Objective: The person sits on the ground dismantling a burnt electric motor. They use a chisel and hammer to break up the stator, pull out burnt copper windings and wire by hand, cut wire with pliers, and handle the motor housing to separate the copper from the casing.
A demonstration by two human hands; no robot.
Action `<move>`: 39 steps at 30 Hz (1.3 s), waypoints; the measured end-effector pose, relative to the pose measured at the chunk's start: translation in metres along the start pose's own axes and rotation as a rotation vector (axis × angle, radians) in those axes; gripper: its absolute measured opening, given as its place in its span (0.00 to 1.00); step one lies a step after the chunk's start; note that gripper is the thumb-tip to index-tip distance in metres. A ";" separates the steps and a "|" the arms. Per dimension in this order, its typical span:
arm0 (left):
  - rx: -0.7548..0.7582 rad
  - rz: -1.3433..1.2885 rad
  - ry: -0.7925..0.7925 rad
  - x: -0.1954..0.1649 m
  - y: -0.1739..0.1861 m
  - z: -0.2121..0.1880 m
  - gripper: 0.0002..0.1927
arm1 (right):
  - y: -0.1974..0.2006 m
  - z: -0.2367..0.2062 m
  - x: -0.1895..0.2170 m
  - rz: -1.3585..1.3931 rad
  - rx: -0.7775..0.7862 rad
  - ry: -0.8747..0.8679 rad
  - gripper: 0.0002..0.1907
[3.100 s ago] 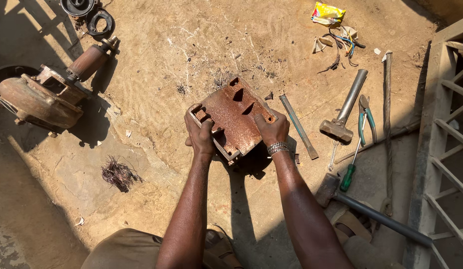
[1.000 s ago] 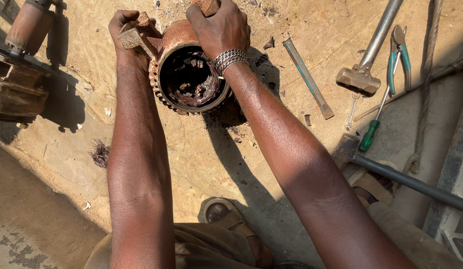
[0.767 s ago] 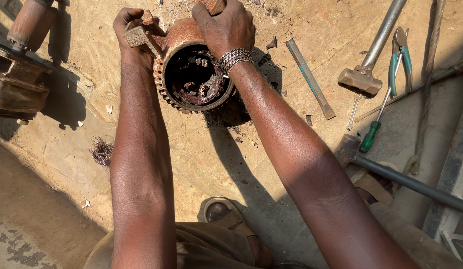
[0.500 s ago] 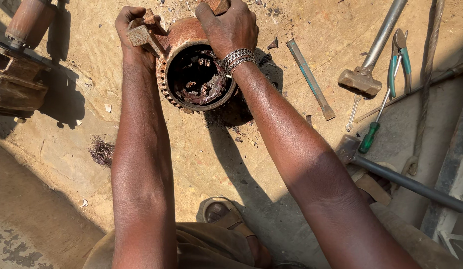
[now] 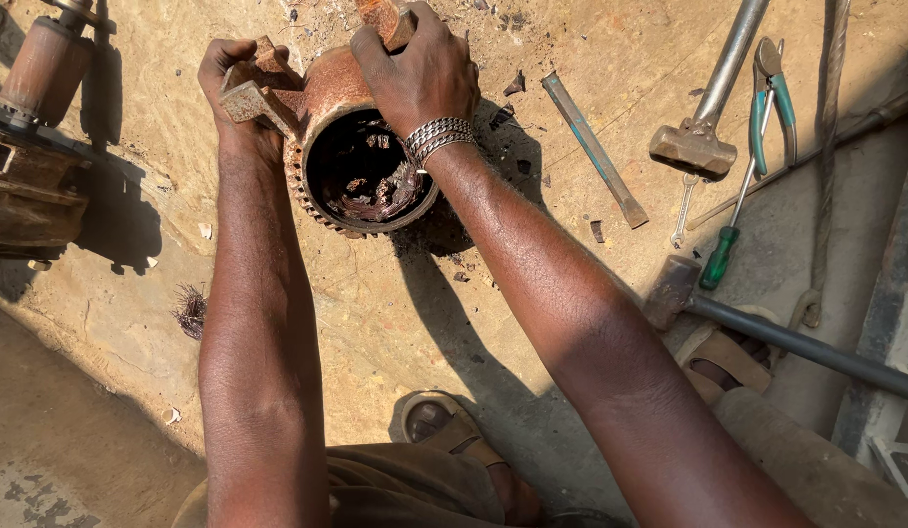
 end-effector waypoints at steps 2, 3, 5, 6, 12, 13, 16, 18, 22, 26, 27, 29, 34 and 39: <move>0.002 -0.059 0.009 0.003 0.002 0.000 0.19 | -0.001 -0.002 -0.002 -0.007 0.000 -0.001 0.31; 0.018 -0.121 0.051 0.006 0.004 0.000 0.18 | -0.001 -0.004 0.000 -0.006 -0.040 0.046 0.31; 0.089 -0.240 0.141 0.009 0.008 -0.004 0.17 | -0.005 -0.008 0.005 0.003 -0.057 0.094 0.29; 0.145 -0.302 0.192 0.012 0.011 -0.008 0.17 | -0.008 -0.011 0.008 0.005 -0.034 0.094 0.27; 0.153 -0.169 0.123 0.010 0.032 -0.029 0.21 | -0.021 -0.021 0.023 -0.028 0.070 0.123 0.22; 0.137 -0.151 0.112 0.012 0.035 -0.032 0.21 | -0.022 -0.020 0.021 -0.038 0.124 0.109 0.22; 0.081 -0.216 0.071 0.012 0.037 -0.035 0.18 | -0.014 -0.018 0.020 -0.045 -0.010 0.284 0.29; 0.138 -0.240 0.047 0.011 0.032 -0.036 0.19 | -0.012 -0.018 0.017 -0.019 0.014 0.287 0.28; 0.148 -0.327 0.102 0.016 0.031 -0.040 0.19 | -0.006 -0.024 0.018 -0.105 -0.076 0.360 0.31; 0.107 -0.243 0.019 0.018 0.037 -0.044 0.20 | -0.015 -0.027 0.020 -0.048 0.077 0.238 0.27; 0.107 -0.230 -0.004 0.018 0.039 -0.045 0.20 | -0.017 -0.027 0.022 -0.050 0.074 0.260 0.26; 0.120 -0.215 -0.010 0.019 0.042 -0.045 0.21 | -0.022 -0.026 0.027 -0.041 0.090 0.273 0.23; 0.115 -0.215 -0.004 0.022 0.053 -0.041 0.26 | -0.033 -0.020 0.033 -0.008 0.091 0.279 0.24; 0.152 -0.241 0.003 0.023 0.057 -0.035 0.26 | -0.037 -0.018 0.039 -0.020 0.039 0.356 0.27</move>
Point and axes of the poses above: each hand's wrist, its own z-axis towards the middle knuckle, its own y-axis out of the back of the hand, x = y × z, the point moved 3 cm from there along z, towards the middle knuckle, and after that the axes turned 9 degrees about y, right-handed, at the moved point
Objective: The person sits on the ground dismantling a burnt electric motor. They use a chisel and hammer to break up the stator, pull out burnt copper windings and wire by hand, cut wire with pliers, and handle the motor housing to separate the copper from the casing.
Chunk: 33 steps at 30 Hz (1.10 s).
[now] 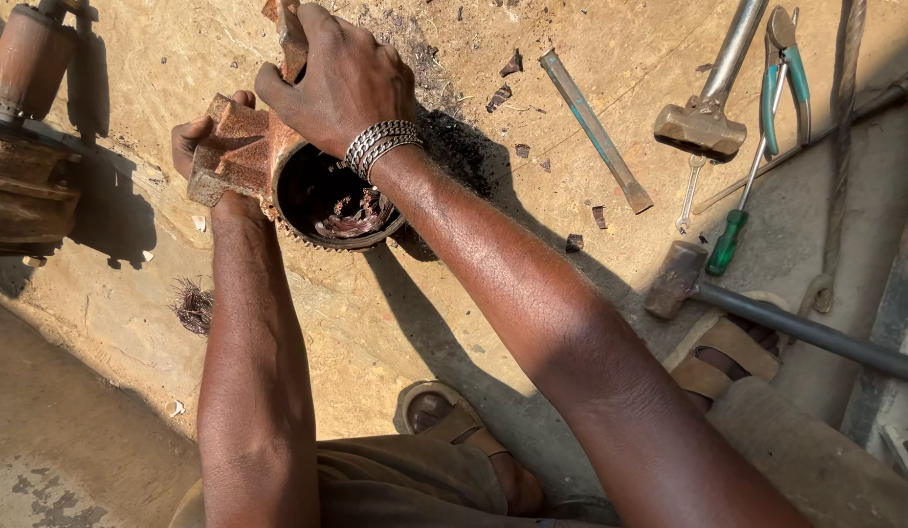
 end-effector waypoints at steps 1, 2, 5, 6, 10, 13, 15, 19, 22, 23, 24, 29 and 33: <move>-0.005 -0.002 0.001 0.001 0.001 0.000 0.26 | 0.000 0.001 0.001 0.002 -0.032 0.026 0.30; -0.014 -0.008 0.004 0.001 0.003 0.001 0.27 | -0.003 0.001 0.000 0.014 0.024 -0.024 0.30; -0.053 -0.012 0.020 0.003 0.007 0.000 0.27 | -0.011 0.003 -0.002 -0.008 0.088 -0.096 0.31; -0.060 -0.014 0.025 0.004 0.008 0.000 0.27 | -0.012 0.005 -0.001 -0.051 0.041 -0.064 0.31; -0.085 -0.020 0.039 0.003 0.012 0.002 0.28 | -0.013 0.011 0.003 -0.104 -0.127 0.058 0.32; -0.099 -0.036 0.050 0.003 0.015 0.006 0.28 | -0.021 0.012 -0.002 -0.087 0.150 -0.097 0.28; -0.055 -0.055 0.029 0.002 0.015 0.006 0.28 | -0.017 0.012 -0.001 -0.082 0.117 -0.069 0.28; -0.137 -0.069 -0.037 0.005 0.018 0.001 0.27 | -0.005 0.008 -0.002 -0.094 -0.011 0.058 0.28; 0.050 -0.104 -0.045 0.007 0.011 0.001 0.23 | 0.000 0.002 -0.014 -0.065 0.065 0.042 0.25; 0.042 -0.109 -0.077 0.008 0.011 -0.001 0.22 | 0.000 -0.002 -0.021 -0.079 0.139 -0.006 0.25; 0.034 -0.114 -0.110 0.012 0.011 -0.004 0.20 | 0.002 -0.005 -0.028 -0.091 0.213 -0.053 0.25; 0.043 -0.030 -0.239 0.019 -0.002 -0.017 0.15 | 0.029 -0.024 -0.042 -0.125 0.038 0.088 0.27; -0.025 -0.023 -0.277 0.025 -0.013 -0.024 0.13 | 0.045 -0.033 -0.057 -0.025 0.055 0.068 0.27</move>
Point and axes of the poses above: each hand's wrist, its own z-axis towards the middle knuckle, its own y-axis out of the back of the hand, x = y × z, the point moved 3 cm from there along z, towards the middle knuckle, and after that the axes turned 9 degrees about y, right-handed, at the moved point
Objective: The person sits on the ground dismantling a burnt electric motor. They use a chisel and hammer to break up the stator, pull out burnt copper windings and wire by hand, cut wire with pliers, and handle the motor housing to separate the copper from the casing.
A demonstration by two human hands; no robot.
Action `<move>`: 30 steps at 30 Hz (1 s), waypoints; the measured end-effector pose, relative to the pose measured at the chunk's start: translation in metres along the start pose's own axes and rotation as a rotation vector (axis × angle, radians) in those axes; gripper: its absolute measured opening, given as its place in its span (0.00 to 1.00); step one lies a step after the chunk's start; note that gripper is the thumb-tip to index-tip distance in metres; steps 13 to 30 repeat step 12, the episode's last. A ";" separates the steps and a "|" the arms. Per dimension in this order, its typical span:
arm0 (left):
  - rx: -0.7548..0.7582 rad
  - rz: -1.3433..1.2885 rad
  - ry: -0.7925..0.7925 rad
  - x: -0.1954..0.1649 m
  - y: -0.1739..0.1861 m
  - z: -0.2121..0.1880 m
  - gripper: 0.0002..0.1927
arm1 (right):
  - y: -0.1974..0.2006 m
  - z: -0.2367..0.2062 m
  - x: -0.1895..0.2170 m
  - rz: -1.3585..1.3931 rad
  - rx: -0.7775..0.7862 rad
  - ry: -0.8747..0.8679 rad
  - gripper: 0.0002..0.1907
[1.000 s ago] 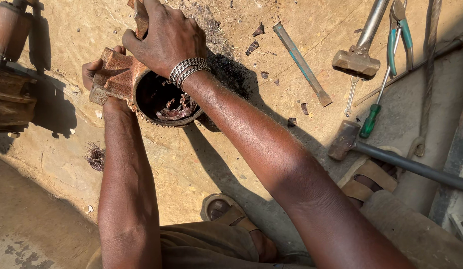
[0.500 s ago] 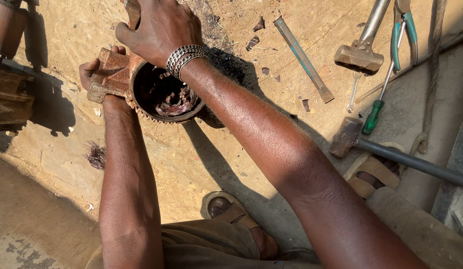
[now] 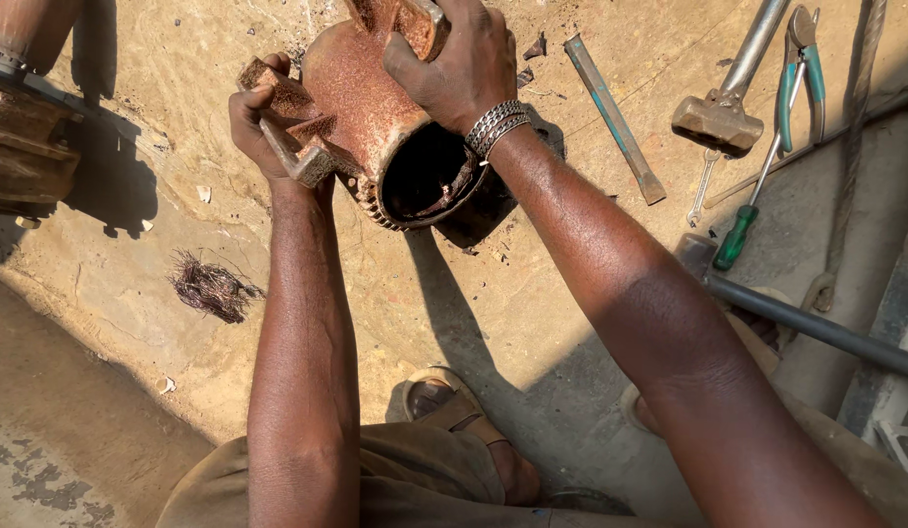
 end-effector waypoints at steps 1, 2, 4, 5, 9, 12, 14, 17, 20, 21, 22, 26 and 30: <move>0.008 -0.010 0.041 0.002 -0.002 -0.003 0.14 | 0.003 -0.002 -0.002 0.036 0.003 0.007 0.28; -0.010 0.036 0.020 0.005 -0.004 -0.008 0.16 | 0.008 -0.003 -0.004 0.069 0.005 0.020 0.27; -0.036 0.130 -0.024 0.009 -0.011 -0.011 0.21 | 0.019 -0.001 -0.009 0.134 0.000 0.049 0.25; 0.000 0.182 -0.126 0.008 -0.016 -0.013 0.17 | 0.025 -0.001 -0.009 0.087 -0.052 0.093 0.26; -0.009 0.346 -0.224 0.016 -0.033 -0.016 0.22 | 0.040 -0.005 -0.019 0.092 -0.038 -0.013 0.27; -0.021 0.364 -0.231 0.027 -0.048 -0.023 0.26 | 0.052 -0.008 -0.027 0.101 0.000 -0.159 0.33; -0.021 0.364 -0.231 0.027 -0.048 -0.023 0.26 | 0.052 -0.008 -0.027 0.101 0.000 -0.159 0.33; -0.021 0.364 -0.231 0.027 -0.048 -0.023 0.26 | 0.052 -0.008 -0.027 0.101 0.000 -0.159 0.33; -0.021 0.364 -0.231 0.027 -0.048 -0.023 0.26 | 0.052 -0.008 -0.027 0.101 0.000 -0.159 0.33; -0.021 0.364 -0.231 0.027 -0.048 -0.023 0.26 | 0.052 -0.008 -0.027 0.101 0.000 -0.159 0.33; -0.021 0.364 -0.231 0.027 -0.048 -0.023 0.26 | 0.052 -0.008 -0.027 0.101 0.000 -0.159 0.33; -0.021 0.364 -0.231 0.027 -0.048 -0.023 0.26 | 0.052 -0.008 -0.027 0.101 0.000 -0.159 0.33; -0.021 0.364 -0.231 0.027 -0.048 -0.023 0.26 | 0.052 -0.008 -0.027 0.101 0.000 -0.159 0.33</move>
Point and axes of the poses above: each hand's wrist, its own z-axis towards the middle knuckle, its own y-axis out of the back of the hand, x = y × z, the point moved 3 cm from there along z, towards the middle knuckle, and after that the axes turned 9 degrees about y, right-handed, at the moved point
